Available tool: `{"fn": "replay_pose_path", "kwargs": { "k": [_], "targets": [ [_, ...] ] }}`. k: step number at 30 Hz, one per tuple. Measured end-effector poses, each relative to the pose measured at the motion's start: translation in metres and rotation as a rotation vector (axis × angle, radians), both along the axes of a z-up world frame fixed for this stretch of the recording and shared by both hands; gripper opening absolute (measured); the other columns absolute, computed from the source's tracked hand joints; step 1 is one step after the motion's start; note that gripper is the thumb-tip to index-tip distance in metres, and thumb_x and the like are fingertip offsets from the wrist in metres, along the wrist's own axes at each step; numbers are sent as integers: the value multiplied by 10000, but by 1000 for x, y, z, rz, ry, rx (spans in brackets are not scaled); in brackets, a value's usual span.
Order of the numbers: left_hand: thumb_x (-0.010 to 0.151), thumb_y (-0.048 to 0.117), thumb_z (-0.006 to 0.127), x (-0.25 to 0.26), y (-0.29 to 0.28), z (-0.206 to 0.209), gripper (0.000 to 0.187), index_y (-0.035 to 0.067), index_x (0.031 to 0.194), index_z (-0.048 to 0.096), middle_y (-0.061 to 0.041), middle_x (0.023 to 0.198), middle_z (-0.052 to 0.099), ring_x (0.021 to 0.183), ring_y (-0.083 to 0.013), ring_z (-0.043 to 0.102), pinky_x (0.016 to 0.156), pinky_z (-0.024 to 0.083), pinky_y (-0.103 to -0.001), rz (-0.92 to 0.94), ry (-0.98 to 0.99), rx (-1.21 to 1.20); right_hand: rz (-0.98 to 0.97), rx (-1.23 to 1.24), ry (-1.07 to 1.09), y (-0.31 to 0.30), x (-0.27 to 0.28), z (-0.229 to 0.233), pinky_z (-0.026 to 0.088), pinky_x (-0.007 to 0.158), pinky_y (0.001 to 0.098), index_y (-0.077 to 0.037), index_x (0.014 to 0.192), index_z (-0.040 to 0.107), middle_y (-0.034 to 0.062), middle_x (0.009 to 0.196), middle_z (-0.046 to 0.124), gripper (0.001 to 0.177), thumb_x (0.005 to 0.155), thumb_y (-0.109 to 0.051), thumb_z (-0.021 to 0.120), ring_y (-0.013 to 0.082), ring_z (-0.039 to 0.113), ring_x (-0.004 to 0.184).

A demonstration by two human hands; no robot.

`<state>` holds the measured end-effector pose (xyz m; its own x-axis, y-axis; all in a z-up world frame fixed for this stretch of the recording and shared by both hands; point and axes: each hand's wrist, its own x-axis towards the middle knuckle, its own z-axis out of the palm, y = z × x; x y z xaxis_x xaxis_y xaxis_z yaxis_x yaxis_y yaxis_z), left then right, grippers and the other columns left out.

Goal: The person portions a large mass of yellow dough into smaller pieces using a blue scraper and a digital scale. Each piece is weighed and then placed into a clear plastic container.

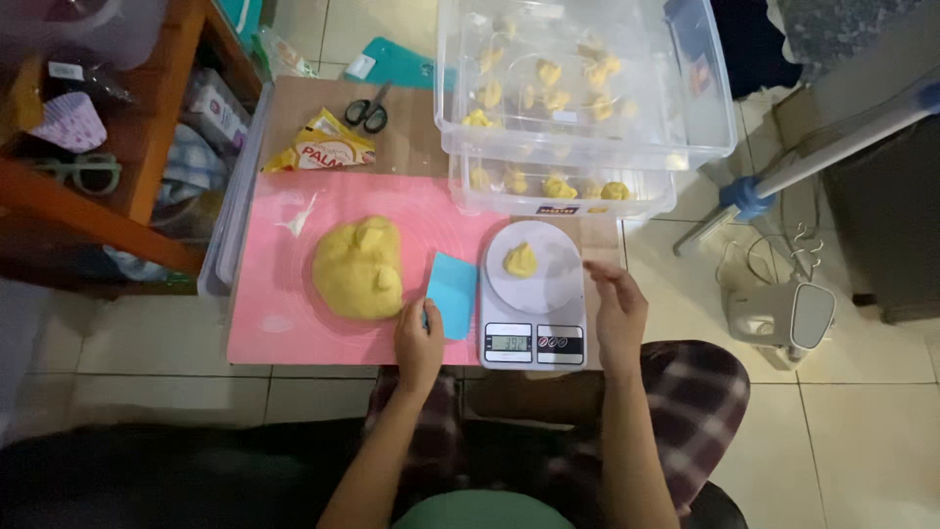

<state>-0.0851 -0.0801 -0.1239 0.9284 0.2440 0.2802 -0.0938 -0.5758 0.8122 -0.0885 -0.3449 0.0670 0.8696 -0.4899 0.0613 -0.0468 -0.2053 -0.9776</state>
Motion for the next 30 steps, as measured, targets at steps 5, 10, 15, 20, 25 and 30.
{"fn": "replay_pose_path", "kwargs": {
  "k": [5,10,15,20,25,30],
  "targets": [
    [1157,249,544,-7,-6,-3,267,66,1143,738,-71,825,654,690,-274,698,560,541,-348,-22,55,94,37,24,14,-25,-18,-50,525,977,382,-64,1193,752,135,1188,793,218,1115,-16,553,234,678,1070],
    [1070,250,648,8,-7,-1,203,85,1071,767,-131,706,665,631,-390,714,514,533,-483,113,-20,200,65,6,50,-30,-14,-60,555,985,397,-44,1243,758,124,1211,785,264,1121,-5,527,206,656,1079],
    [1036,261,661,9,-8,-5,167,164,969,779,-67,626,659,579,-284,713,511,543,-359,108,-74,360,99,-68,117,-19,-14,-51,596,976,438,-11,1233,774,172,1221,805,252,1112,18,556,247,692,1093],
    [1052,241,628,11,-8,7,197,152,926,751,-43,602,642,538,-249,678,508,528,-337,78,-66,318,153,-69,133,-19,-1,-61,595,974,479,5,1227,772,207,1221,783,247,1128,-7,547,302,696,1115],
    [1043,240,624,10,-8,12,178,162,941,748,-20,603,645,553,-244,695,538,556,-345,77,-95,337,150,-56,167,-2,11,-43,608,989,444,-28,1217,797,166,1206,794,273,1101,-4,551,259,698,1114],
    [1086,220,575,11,-4,18,248,160,860,657,-24,563,598,536,-257,669,521,527,-329,32,-76,255,227,-115,184,3,19,-47,611,967,523,17,1249,769,249,1226,770,251,1098,23,568,377,721,1133]
  ]
}}
